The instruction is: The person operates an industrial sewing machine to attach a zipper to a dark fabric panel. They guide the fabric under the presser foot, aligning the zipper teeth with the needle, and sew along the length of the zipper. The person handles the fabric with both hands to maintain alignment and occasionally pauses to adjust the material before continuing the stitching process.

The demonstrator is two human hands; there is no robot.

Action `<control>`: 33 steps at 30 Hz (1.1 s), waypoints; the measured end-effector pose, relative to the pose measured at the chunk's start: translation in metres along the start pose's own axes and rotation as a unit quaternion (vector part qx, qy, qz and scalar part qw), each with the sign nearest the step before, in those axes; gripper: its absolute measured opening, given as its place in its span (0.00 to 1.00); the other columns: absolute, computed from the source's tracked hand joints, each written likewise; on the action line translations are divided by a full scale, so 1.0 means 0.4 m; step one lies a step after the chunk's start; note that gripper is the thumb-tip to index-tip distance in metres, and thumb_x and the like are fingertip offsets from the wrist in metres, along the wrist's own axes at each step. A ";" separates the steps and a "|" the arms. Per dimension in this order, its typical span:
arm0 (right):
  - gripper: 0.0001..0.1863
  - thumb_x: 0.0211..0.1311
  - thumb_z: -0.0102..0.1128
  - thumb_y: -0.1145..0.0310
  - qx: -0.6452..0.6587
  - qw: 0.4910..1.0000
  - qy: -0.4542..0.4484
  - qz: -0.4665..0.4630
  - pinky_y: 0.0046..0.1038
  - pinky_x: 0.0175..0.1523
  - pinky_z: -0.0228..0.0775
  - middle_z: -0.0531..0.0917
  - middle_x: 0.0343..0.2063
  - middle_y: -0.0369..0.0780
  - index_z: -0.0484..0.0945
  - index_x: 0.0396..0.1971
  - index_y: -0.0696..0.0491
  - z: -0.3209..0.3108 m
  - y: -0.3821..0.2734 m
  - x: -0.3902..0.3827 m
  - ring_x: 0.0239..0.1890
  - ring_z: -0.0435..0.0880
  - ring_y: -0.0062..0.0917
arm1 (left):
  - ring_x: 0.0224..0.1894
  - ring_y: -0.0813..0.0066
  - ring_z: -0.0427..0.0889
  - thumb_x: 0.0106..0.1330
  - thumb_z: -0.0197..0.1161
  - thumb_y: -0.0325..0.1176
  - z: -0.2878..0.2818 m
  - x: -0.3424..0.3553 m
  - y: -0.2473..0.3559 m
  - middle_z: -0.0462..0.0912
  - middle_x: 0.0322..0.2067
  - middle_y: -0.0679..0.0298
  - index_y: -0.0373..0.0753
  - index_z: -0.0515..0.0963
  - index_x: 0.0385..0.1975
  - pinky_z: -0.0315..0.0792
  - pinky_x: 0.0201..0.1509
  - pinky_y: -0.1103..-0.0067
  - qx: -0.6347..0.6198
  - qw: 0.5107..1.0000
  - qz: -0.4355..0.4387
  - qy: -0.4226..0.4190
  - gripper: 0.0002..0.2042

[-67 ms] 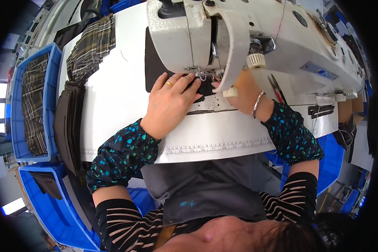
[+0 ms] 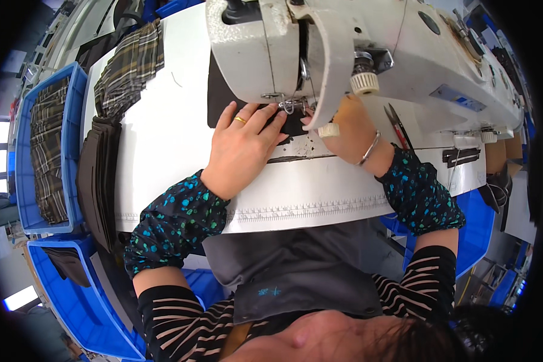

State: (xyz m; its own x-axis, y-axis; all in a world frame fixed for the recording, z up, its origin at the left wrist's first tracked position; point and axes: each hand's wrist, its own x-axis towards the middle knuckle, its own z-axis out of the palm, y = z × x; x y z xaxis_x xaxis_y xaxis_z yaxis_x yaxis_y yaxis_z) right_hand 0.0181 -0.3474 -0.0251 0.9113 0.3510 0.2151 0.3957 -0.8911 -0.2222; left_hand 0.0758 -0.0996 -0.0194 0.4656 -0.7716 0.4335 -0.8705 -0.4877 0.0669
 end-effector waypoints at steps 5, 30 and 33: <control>0.15 0.58 0.70 0.64 -0.121 0.983 0.131 -0.046 0.48 0.63 0.70 0.88 0.41 0.47 0.87 0.37 0.62 0.001 -0.105 -0.027 0.49 0.84 0.41 | 0.60 0.61 0.84 0.66 0.72 0.39 -0.010 -0.011 0.002 0.88 0.54 0.63 0.40 0.87 0.53 0.74 0.64 0.64 -0.030 0.999 -0.009 -0.006 0.17; 0.24 0.62 0.70 0.55 -0.127 0.988 0.083 -0.003 0.45 0.71 0.68 0.87 0.48 0.43 0.84 0.52 0.57 -0.073 -0.101 -0.093 0.49 0.85 0.32 | 0.61 0.61 0.86 0.62 0.66 0.24 -0.010 -0.016 -0.019 0.88 0.55 0.62 0.36 0.84 0.56 0.81 0.59 0.71 0.008 0.999 0.029 -0.032 0.20; 0.10 0.60 0.72 0.65 -0.205 0.960 0.188 0.007 0.36 0.47 0.82 0.88 0.35 0.37 0.86 0.37 0.55 -0.274 -0.039 -0.195 0.34 0.86 0.31 | 0.61 0.62 0.86 0.62 0.66 0.24 -0.021 -0.032 -0.023 0.88 0.56 0.62 0.36 0.84 0.56 0.81 0.58 0.71 0.025 0.999 0.026 -0.037 0.20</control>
State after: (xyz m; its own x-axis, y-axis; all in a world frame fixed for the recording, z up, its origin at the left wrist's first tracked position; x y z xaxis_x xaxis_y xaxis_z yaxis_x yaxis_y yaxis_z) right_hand -0.0718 -0.3924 0.0660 0.7799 0.2790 0.5603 0.2361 -0.9602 0.1495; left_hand 0.0765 -0.0816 -0.0179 0.4320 -0.8235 0.3678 -0.8857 -0.4643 0.0007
